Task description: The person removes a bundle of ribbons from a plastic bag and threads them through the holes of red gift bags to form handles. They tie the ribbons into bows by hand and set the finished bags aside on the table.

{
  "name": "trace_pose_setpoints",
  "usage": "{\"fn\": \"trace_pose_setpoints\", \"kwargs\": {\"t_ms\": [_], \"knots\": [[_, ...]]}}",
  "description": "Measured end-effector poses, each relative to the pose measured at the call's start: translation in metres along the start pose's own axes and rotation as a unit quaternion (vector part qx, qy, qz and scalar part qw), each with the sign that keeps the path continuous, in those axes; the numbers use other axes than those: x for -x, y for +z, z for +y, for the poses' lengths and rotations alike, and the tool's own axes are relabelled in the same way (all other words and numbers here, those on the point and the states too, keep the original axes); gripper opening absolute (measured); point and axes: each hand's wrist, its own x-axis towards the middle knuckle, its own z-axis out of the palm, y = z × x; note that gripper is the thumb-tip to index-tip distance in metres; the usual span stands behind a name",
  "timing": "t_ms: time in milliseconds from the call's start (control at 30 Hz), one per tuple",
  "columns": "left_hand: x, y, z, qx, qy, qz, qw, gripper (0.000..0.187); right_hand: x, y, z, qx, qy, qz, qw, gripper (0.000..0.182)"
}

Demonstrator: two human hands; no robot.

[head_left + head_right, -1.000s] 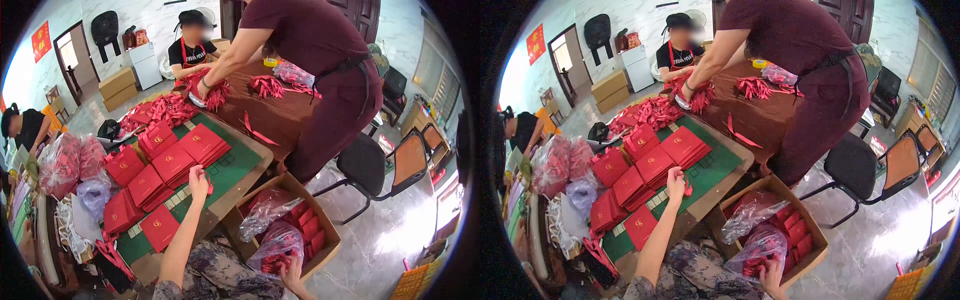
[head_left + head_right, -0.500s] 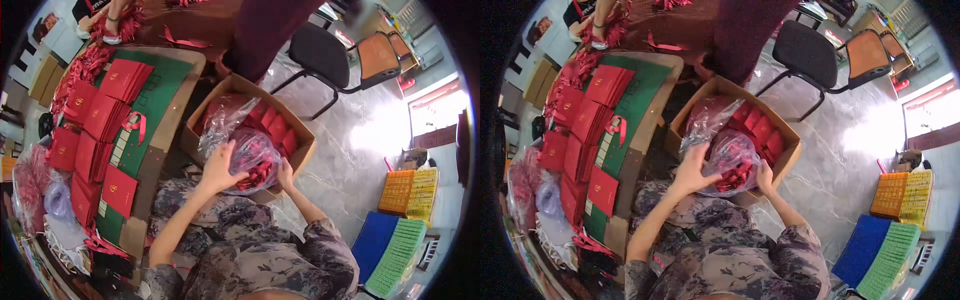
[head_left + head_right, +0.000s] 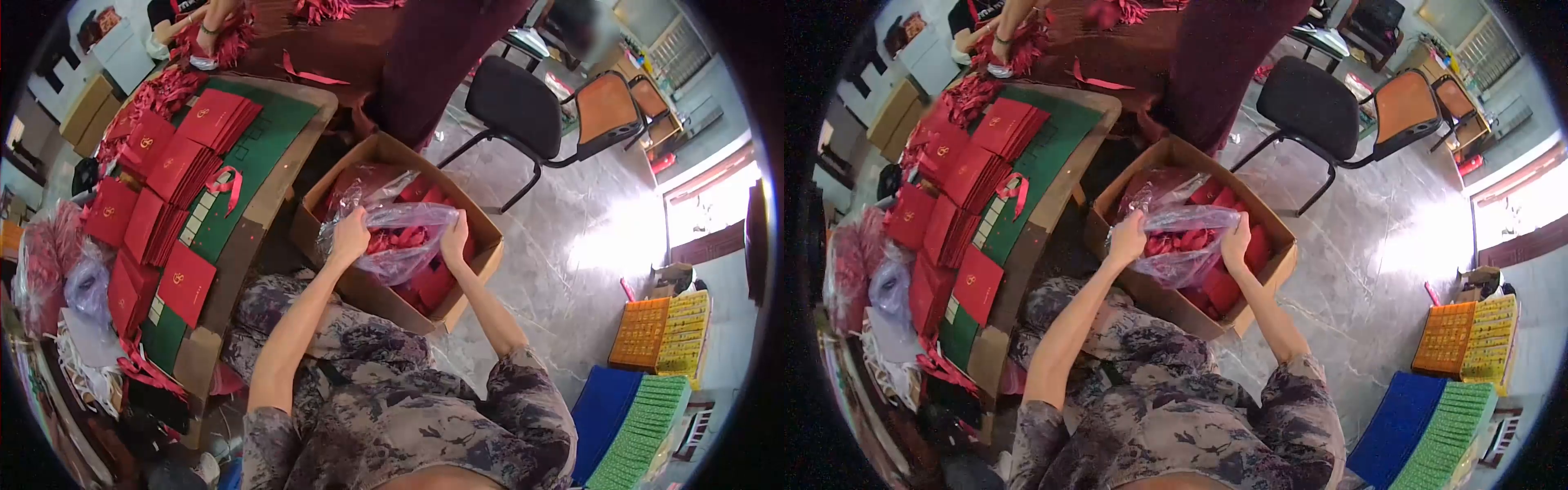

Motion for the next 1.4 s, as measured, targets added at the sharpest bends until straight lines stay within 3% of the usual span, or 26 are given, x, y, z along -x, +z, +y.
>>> {"fn": "trace_pose_setpoints", "kwargs": {"t_ms": [133, 267, 333, 433, 567, 667, 767, 933, 1000, 1067, 1133, 1200, 1267, 1333, 1400], "knots": [[-0.012, -0.035, 0.017, -0.013, 0.046, 0.02, 0.999, 0.022, -0.026, -0.007, -0.042, -0.015, -0.083, 0.011, 0.996, 0.011], [-0.019, -0.094, 0.058, -0.004, 0.066, 0.0, 0.998, 0.022, -0.055, -0.015, -0.091, -0.054, -0.104, -0.009, 0.993, 0.013], [-0.024, -0.123, 0.079, 0.017, 0.102, 0.03, 0.994, 0.021, -0.065, -0.02, -0.136, -0.045, -0.136, 0.03, 0.989, 0.015], [-0.034, -0.173, 0.115, 0.07, 0.062, 0.006, 0.996, 0.019, -0.103, -0.02, -0.171, -0.097, -0.164, 0.025, 0.981, 0.016], [-0.061, -0.229, 0.154, 0.091, 0.135, 0.053, 0.985, 0.017, -0.147, -0.021, -0.255, -0.187, -0.216, 0.0, 0.958, 0.014], [-0.092, -0.262, 0.171, 0.171, 0.159, 0.07, 0.97, 0.013, -0.183, -0.006, -0.306, -0.274, -0.178, 0.014, 0.945, 0.011], [-0.123, -0.295, 0.188, 0.194, 0.11, 0.059, 0.973, 0.012, -0.206, 0.01, -0.35, -0.321, -0.191, -0.009, 0.928, 0.013], [-0.178, -0.331, 0.191, 0.261, 0.075, 0.125, 0.954, 0.013, -0.246, 0.059, -0.4, -0.36, -0.237, 0.032, 0.902, 0.014], [-0.204, -0.343, 0.186, 0.263, 0.114, 0.153, 0.946, 0.015, -0.261, 0.076, -0.424, -0.28, -0.303, 0.081, 0.907, 0.012], [-0.219, -0.356, 0.192, 0.238, 0.126, 0.231, 0.935, 0.02, -0.273, 0.099, -0.454, -0.294, -0.306, 0.098, 0.9, 0.012], [-0.234, -0.37, 0.191, 0.264, 0.116, 0.265, 0.92, 0.018, -0.29, 0.124, -0.476, -0.308, -0.365, 0.188, 0.858, 0.01], [-0.248, -0.38, 0.184, 0.177, 0.249, 0.328, 0.894, 0.018, -0.307, 0.141, -0.488, -0.302, -0.39, 0.18, 0.851, 0.008], [-0.238, -0.372, 0.18, 0.205, 0.222, 0.333, 0.893, 0.019, -0.301, 0.154, -0.498, -0.28, -0.398, 0.228, 0.844, 0.012], [-0.222, -0.348, 0.158, 0.093, 0.286, 0.392, 0.869, 0.02, -0.3, 0.176, -0.482, -0.284, -0.402, 0.214, 0.844, 0.014], [-0.2, -0.322, 0.131, 0.113, 0.182, 0.312, 0.926, 0.021, -0.288, 0.199, -0.453, -0.286, -0.376, 0.117, 0.874, 0.012]]}}
